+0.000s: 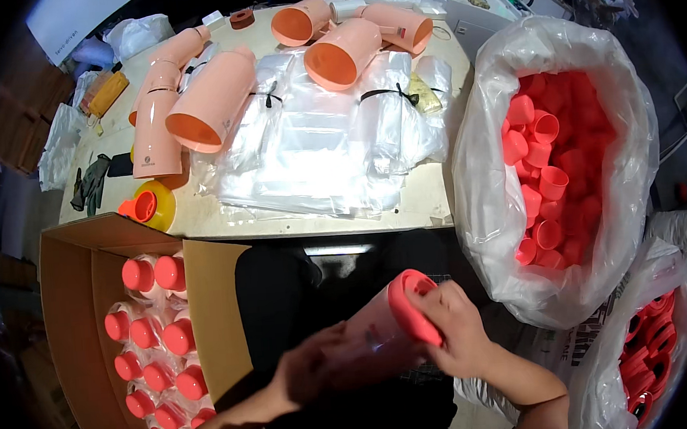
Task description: The person assembles pink mugs with red lids, wraps each unit in a clear plastic bag, and places them into a cardboard box. The person also uses a handheld tape dispenser to seal the box after filling it.
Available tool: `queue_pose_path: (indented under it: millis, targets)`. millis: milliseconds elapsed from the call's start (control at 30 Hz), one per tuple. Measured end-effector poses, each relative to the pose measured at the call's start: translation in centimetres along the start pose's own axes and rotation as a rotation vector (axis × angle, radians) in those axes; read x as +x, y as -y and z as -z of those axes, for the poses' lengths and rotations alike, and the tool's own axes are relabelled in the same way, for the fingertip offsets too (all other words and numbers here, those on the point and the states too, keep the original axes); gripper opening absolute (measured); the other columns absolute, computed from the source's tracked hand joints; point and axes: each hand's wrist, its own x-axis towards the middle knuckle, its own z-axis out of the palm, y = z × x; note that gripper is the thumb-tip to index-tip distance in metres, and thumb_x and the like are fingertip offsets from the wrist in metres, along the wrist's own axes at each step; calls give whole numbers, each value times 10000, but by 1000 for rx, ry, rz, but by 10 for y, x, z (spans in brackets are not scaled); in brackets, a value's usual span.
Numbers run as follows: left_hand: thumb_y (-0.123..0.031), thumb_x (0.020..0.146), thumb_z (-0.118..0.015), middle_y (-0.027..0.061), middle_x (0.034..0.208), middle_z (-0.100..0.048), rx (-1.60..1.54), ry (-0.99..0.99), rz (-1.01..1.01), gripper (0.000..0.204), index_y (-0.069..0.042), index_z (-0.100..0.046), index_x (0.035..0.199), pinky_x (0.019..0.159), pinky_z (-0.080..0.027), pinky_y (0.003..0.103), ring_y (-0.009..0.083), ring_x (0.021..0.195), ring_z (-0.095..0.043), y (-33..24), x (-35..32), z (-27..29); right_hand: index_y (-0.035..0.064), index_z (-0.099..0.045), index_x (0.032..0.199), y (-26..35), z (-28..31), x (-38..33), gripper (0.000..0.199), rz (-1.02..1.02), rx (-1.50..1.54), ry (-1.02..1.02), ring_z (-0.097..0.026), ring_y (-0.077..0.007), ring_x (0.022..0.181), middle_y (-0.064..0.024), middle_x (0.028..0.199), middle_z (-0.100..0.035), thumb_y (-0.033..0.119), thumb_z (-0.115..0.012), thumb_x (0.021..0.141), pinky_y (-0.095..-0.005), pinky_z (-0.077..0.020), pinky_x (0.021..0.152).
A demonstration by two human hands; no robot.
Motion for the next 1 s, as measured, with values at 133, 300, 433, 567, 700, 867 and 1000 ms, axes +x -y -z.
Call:
queue_pose_path:
  millis: [133, 300, 433, 567, 700, 867, 1000]
  targets:
    - [-27, 915, -575, 297, 1334, -577, 171, -91, -246, 466, 35, -492, 1369, 990, -505, 412, 362, 1228, -600, -36, -8, -26, 26, -648, 1227, -7, -8, -13, 495, -102, -77, -56, -577, -334, 867, -124, 948, -572, 64, -702, 736, -401, -490, 786]
    - [-24, 900, -552, 331, 1320, -572, -51, -13, -136, 262, 62, -654, 1125, 1020, -480, 427, 410, 1213, -605, -26, 9, 12, -14, -652, 1191, -32, 25, 6, 370, -135, 607, 163, -614, -267, 898, -142, 1043, -608, 185, -655, 879, -368, -484, 818]
    - [-3, 874, -569, 144, 941, -707, 489, -168, -566, 123, -5, -689, 899, 786, -521, 370, 303, 851, -674, -38, 77, 46, -9, -552, 1317, -76, -5, 22, 466, -122, 536, 37, -579, -301, 1080, -177, 1138, -611, 282, -578, 953, -363, -437, 986]
    - [-56, 814, -668, 100, 764, -581, 655, -481, -649, 50, -33, -638, 781, 723, -455, 377, 316, 778, -565, -42, 203, 83, 5, -591, 1266, -75, -16, 33, 362, -132, 518, 170, -613, -322, 1053, -166, 1131, -638, 192, -579, 956, -372, -467, 960]
    - [-111, 825, -685, 127, 799, -592, 705, -469, -460, 99, -28, -639, 796, 754, -465, 396, 336, 840, -580, 5, 260, 117, -14, -669, 1107, -83, -8, 53, 230, -76, 477, 188, -643, -233, 948, -118, 1012, -671, 121, -601, 934, -328, -502, 858]
    - [-174, 914, -584, 158, 814, -627, 645, -517, -319, 181, -16, -647, 850, 744, -494, 433, 373, 806, -615, -6, 268, 120, -17, -658, 840, -114, -33, 97, 152, -364, 989, 189, -635, -131, 717, -65, 784, -667, 99, -618, 929, -279, -505, 676]
    - [-190, 960, -541, 122, 838, -689, -176, -449, -193, 237, 0, -637, 857, 704, -514, 395, 273, 753, -663, -17, 276, 107, 6, -651, 907, -113, -61, 106, 58, -380, 1009, -94, -633, -112, 723, -55, 786, -666, 52, -687, 905, -250, -488, 644]
